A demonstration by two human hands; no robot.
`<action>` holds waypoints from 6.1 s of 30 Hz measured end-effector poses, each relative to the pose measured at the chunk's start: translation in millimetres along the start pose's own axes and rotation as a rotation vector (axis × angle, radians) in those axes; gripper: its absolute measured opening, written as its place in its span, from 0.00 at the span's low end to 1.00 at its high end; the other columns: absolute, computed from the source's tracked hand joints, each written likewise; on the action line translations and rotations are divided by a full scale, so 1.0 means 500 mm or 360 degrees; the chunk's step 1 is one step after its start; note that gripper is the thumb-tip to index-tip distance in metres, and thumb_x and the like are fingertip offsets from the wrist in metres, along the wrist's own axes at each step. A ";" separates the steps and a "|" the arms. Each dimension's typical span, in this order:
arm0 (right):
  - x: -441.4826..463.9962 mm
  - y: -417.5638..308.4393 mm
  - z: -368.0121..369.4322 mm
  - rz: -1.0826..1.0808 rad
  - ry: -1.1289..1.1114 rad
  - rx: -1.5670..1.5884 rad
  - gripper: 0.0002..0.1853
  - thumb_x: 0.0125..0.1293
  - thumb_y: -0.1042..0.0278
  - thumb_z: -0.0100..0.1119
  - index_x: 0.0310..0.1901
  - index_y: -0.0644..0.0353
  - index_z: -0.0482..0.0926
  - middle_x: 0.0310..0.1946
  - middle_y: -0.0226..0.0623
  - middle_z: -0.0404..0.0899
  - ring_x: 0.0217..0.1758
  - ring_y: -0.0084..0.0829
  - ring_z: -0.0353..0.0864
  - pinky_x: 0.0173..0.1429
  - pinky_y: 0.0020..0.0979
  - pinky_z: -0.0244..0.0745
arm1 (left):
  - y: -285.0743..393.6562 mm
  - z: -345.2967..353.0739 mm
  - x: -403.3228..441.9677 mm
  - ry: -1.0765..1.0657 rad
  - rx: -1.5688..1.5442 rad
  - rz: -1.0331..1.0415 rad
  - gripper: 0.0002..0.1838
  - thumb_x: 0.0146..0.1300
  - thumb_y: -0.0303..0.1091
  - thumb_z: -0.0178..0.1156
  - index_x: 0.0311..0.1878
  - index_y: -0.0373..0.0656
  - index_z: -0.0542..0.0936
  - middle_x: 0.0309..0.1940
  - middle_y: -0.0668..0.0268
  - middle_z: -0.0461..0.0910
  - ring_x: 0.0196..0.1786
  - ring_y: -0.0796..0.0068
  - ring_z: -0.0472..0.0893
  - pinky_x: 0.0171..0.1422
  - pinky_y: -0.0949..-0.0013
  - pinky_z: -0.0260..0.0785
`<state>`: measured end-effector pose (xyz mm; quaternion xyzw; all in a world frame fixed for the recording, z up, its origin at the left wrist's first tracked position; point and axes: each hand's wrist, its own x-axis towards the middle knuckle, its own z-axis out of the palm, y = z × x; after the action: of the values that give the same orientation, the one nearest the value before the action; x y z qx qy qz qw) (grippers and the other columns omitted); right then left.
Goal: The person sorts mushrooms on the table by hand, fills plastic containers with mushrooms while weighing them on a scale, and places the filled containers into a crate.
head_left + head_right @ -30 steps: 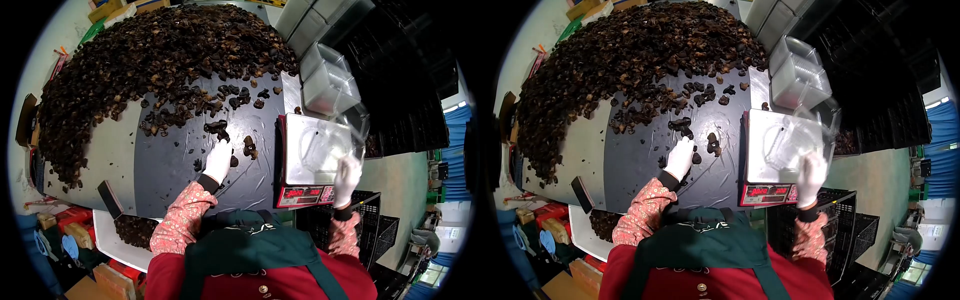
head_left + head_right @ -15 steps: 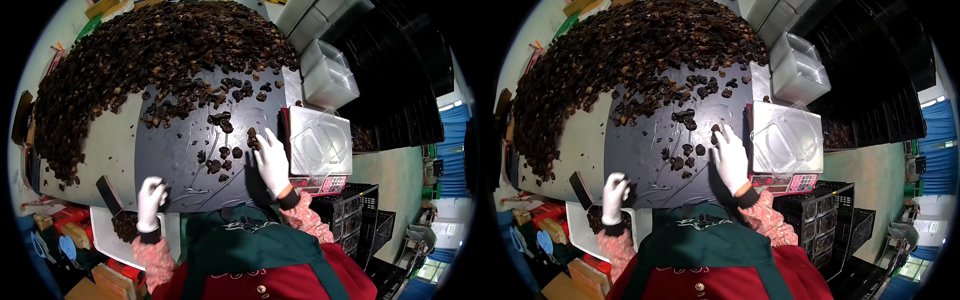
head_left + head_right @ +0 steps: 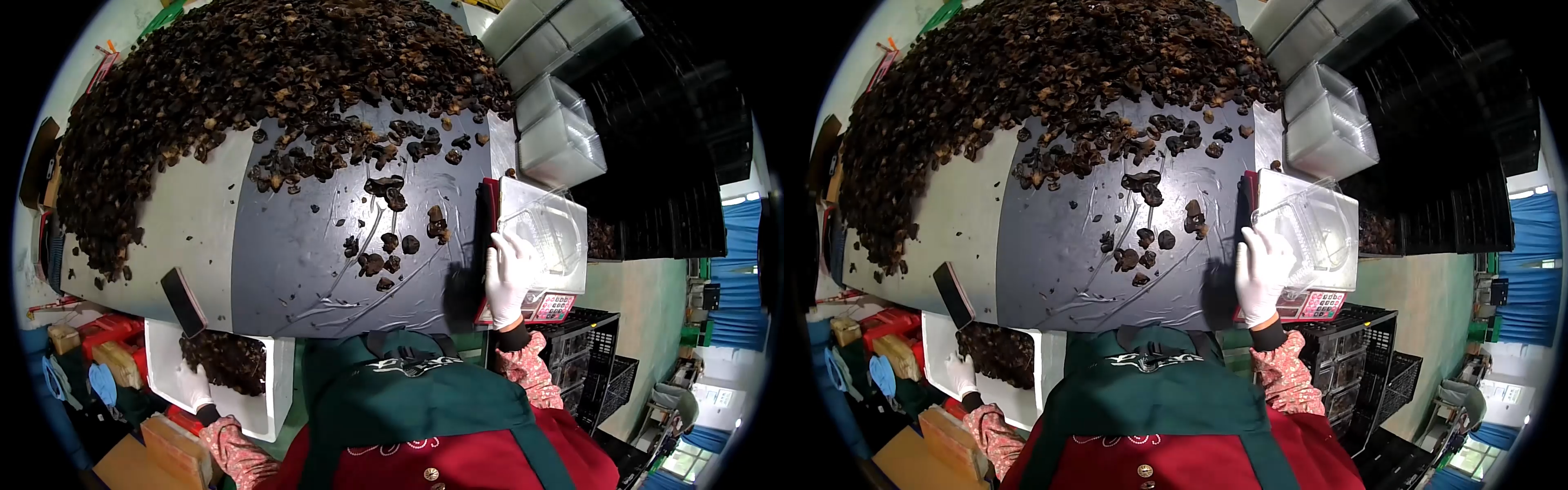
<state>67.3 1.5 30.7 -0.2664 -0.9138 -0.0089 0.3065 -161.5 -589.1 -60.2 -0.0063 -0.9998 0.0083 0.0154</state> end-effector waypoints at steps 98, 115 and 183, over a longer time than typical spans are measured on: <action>0.031 0.178 -0.153 0.0792 0.0390 0.0945 0.11 0.68 0.78 0.55 0.49 0.65 0.82 0.46 0.38 0.82 0.52 0.28 0.80 0.58 0.29 0.73 | 1.156 -0.257 -0.240 -0.0446 -0.2194 0.2305 0.19 0.62 0.29 0.57 0.57 0.40 0.76 0.49 0.51 0.79 0.54 0.52 0.80 0.61 0.57 0.73; 0.281 -0.190 0.469 0.0131 -0.0584 0.0469 0.25 0.55 0.64 0.69 0.57 0.53 0.80 0.54 0.44 0.78 0.58 0.49 0.74 0.62 0.41 0.70 | 0.958 0.008 0.229 -0.0016 -0.1874 0.1126 0.10 0.68 0.25 0.52 0.48 0.38 0.80 0.43 0.57 0.80 0.46 0.63 0.82 0.53 0.65 0.73; 0.106 0.074 -0.046 0.1005 0.0169 0.1110 0.08 0.66 0.77 0.54 0.44 0.65 0.82 0.37 0.34 0.84 0.43 0.24 0.81 0.51 0.26 0.75 | 1.019 -0.067 0.100 -0.1322 -0.1870 0.1093 0.10 0.63 0.34 0.61 0.45 0.41 0.80 0.38 0.63 0.78 0.30 0.74 0.79 0.32 0.71 0.72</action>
<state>62.8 54.5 74.1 -0.4114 -0.7197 0.3786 0.4116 -204.1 -78.7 -33.8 -0.3174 -0.7068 -0.5142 -0.3678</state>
